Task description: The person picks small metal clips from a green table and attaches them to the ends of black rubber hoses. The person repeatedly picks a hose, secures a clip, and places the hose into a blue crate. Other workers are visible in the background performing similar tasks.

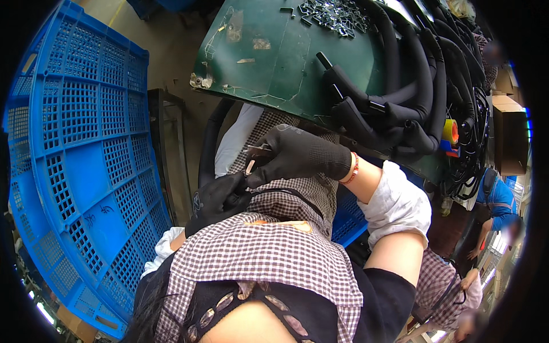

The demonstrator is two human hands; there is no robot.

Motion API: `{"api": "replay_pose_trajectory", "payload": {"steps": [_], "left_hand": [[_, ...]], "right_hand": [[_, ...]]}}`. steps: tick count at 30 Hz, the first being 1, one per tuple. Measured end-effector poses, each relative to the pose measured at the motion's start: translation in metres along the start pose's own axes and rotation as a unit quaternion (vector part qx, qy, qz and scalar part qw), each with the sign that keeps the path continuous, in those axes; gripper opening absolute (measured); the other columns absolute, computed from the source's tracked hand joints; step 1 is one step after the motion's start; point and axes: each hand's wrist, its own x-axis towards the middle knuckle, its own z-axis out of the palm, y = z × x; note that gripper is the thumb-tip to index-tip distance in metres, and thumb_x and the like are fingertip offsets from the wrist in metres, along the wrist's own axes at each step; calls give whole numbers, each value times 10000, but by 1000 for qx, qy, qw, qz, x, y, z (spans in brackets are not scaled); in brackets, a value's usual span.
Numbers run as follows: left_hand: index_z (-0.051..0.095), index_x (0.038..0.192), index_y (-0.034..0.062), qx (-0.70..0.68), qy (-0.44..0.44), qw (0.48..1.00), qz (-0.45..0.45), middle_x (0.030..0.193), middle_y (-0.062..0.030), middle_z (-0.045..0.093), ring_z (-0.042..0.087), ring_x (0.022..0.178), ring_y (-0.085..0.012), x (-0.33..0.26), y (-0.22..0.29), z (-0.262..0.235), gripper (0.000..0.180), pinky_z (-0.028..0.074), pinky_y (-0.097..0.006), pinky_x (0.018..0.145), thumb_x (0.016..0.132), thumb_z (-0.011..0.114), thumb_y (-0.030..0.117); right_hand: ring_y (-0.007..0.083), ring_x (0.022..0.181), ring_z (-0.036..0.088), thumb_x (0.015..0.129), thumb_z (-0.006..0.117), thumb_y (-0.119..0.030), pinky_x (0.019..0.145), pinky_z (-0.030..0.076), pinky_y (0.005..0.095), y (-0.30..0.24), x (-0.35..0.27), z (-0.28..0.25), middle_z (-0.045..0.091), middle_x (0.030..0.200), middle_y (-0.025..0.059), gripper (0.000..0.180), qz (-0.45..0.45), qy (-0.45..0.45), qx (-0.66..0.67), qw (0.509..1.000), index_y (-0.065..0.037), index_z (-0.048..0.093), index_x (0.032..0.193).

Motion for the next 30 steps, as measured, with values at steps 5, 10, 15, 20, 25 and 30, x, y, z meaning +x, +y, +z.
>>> {"api": "replay_pose_trajectory", "payload": {"steps": [5, 10, 15, 20, 25, 30], "left_hand": [[587, 1190, -34, 21, 0, 1000, -8, 986, -220, 672, 696, 843, -333, 3, 8, -2, 524, 564, -398, 718, 749, 794, 161], [584, 1180, -40, 26, -25, 999, -1, 984, -217, 674, 699, 841, -333, 6, 9, -4, 543, 565, -400, 720, 742, 794, 203], [569, 1185, -64, 24, -63, 997, 25, 958, -234, 677, 705, 816, -339, 2, 13, -6, 586, 570, -411, 697, 736, 796, 238], [584, 1146, -54, 26, -21, 996, 88, 939, -219, 683, 705, 795, -338, -6, 0, 0, 547, 574, -400, 671, 724, 809, 209], [576, 1162, -36, 7, -22, 998, 56, 964, -206, 682, 705, 851, -324, -3, -4, -4, 537, 579, -392, 713, 718, 826, 132], [587, 1158, -39, 10, 66, 996, 53, 1002, -209, 677, 702, 862, -307, -2, -1, 2, 519, 576, -383, 731, 717, 827, 92]], "right_hand": [[149, 642, 604, 747, 831, -308, 634, 502, 300, 2, -5, 5, 672, 730, 114, 428, -62, 25, -12, 998, 34, 697, 966], [131, 593, 580, 746, 832, -283, 583, 492, 303, 4, -2, 5, 665, 697, 77, 355, -17, -23, -7, 1000, 10, 721, 913], [99, 612, 579, 744, 830, -167, 561, 465, 267, 17, 9, 15, 674, 724, 38, 247, 47, -131, 130, 982, -11, 716, 898], [86, 621, 565, 767, 812, -124, 561, 459, 253, 59, 29, 36, 669, 744, 26, 199, -23, -198, 261, 945, 0, 702, 876], [129, 708, 613, 827, 761, -152, 657, 501, 295, 66, 33, 44, 683, 810, 61, 252, -65, -163, 270, 947, 29, 678, 980], [237, 840, 643, 912, 657, -187, 702, 497, 345, 32, -9, 20, 656, 896, 165, 248, -120, 22, 33, 992, 22, 656, 1046]]}}
